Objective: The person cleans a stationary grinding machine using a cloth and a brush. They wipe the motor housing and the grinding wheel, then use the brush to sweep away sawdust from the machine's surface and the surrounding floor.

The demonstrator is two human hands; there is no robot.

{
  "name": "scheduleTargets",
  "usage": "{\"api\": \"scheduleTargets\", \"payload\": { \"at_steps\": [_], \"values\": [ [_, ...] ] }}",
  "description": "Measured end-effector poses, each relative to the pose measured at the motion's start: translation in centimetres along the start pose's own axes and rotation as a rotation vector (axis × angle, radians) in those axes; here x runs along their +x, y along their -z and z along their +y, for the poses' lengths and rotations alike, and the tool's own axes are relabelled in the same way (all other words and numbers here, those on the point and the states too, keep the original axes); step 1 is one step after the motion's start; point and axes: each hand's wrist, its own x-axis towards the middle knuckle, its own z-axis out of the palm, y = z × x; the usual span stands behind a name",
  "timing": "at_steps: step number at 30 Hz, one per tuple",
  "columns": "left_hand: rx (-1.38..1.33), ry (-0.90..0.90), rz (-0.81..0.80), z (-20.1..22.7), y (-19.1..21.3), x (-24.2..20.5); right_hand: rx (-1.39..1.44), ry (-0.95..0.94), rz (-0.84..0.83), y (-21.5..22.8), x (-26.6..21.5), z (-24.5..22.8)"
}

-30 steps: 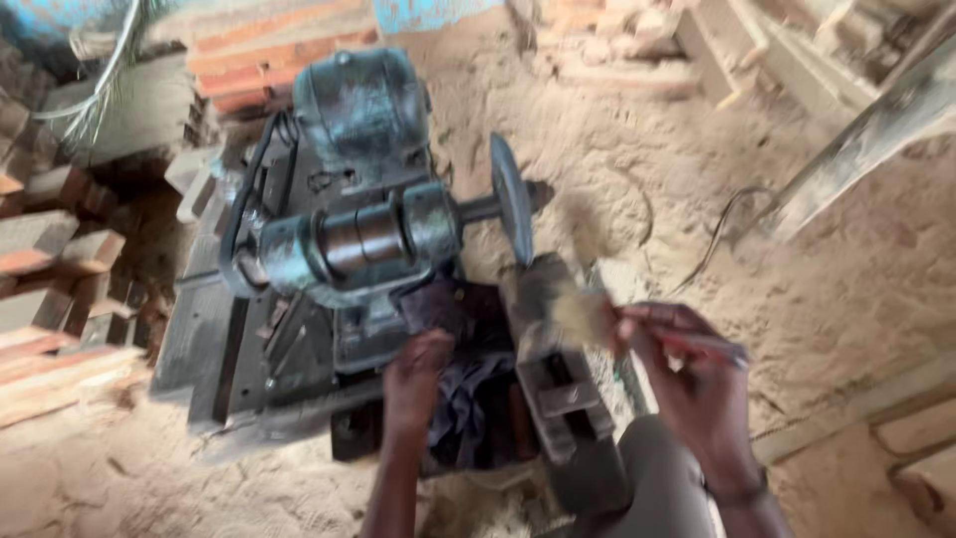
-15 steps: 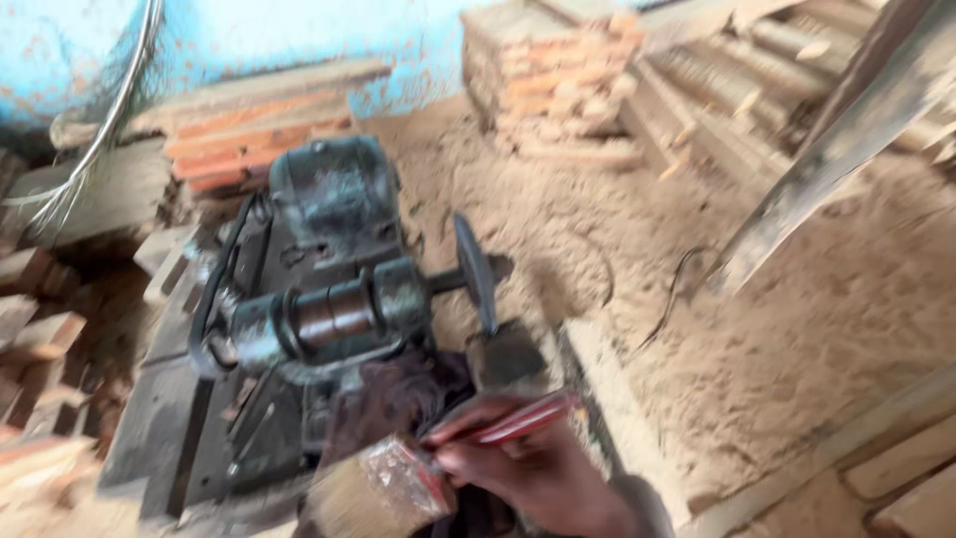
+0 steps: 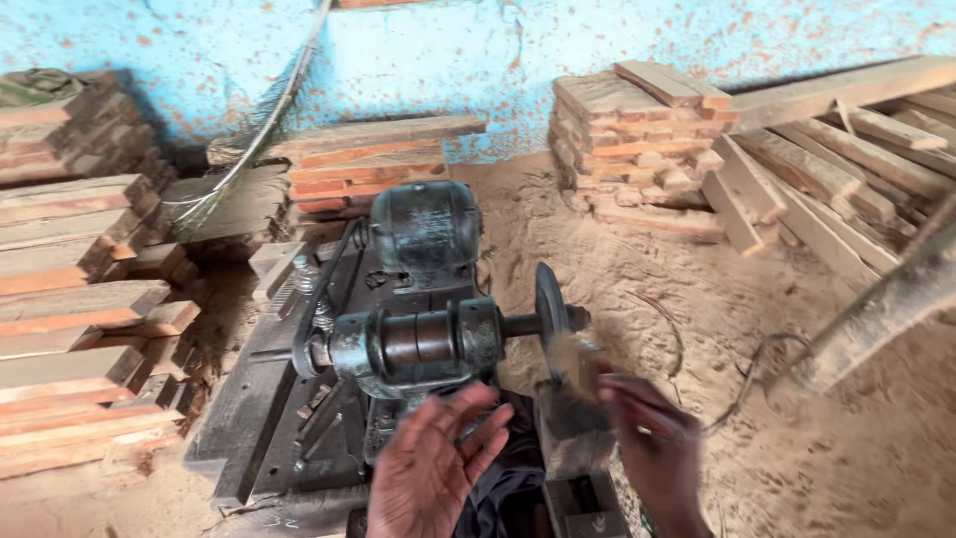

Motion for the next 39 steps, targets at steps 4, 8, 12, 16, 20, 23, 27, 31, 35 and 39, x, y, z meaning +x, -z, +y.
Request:
{"api": "scheduleTargets", "payload": {
  "at_steps": [4, 8, 12, 16, 20, 23, 27, 31, 35, 39],
  "values": [
    [-0.080, -0.115, -0.158, -0.1, 2.3, 2.2, 0.658, -0.388, 0.018, -0.4, -3.8, 0.3],
    [0.443, -0.114, -0.099, -2.5, 3.2, 0.1, 0.443, -0.195, -0.141, -1.0, -1.9, 4.1],
    [1.030, -0.313, -0.356, -2.1, 3.5, 0.2, 0.694, -0.307, 0.131, 0.9, -0.9, 4.0],
    [1.709, -0.949, -0.555, 0.2, 4.2, 0.4, 0.408, -0.500, -0.158, -0.9, -1.3, 2.8],
    [1.889, -0.580, -0.172, 2.7, 1.9, -1.0, 0.221, -0.253, -0.073, -2.4, 0.6, 6.5],
    [1.197, -0.236, 0.247, 4.1, -0.6, -1.1, 0.697, -0.740, -0.158, -0.2, 0.7, 8.9],
    [0.270, 0.115, 0.298, 4.0, -2.9, -2.2, 0.267, -0.318, -0.224, -6.3, -2.7, 6.6],
    [0.761, -0.223, 0.322, 3.0, -1.9, -2.1, 0.525, -0.525, 0.008, -5.0, -2.1, 3.7],
    [0.930, -0.910, -0.263, 1.1, 3.0, -4.4, 0.501, -0.125, -0.124, -7.8, -6.2, 5.4],
    [0.433, -0.506, -0.284, -0.9, 2.9, -0.8, 0.466, -0.190, -0.064, -6.5, -3.7, 9.4]
  ]
}}
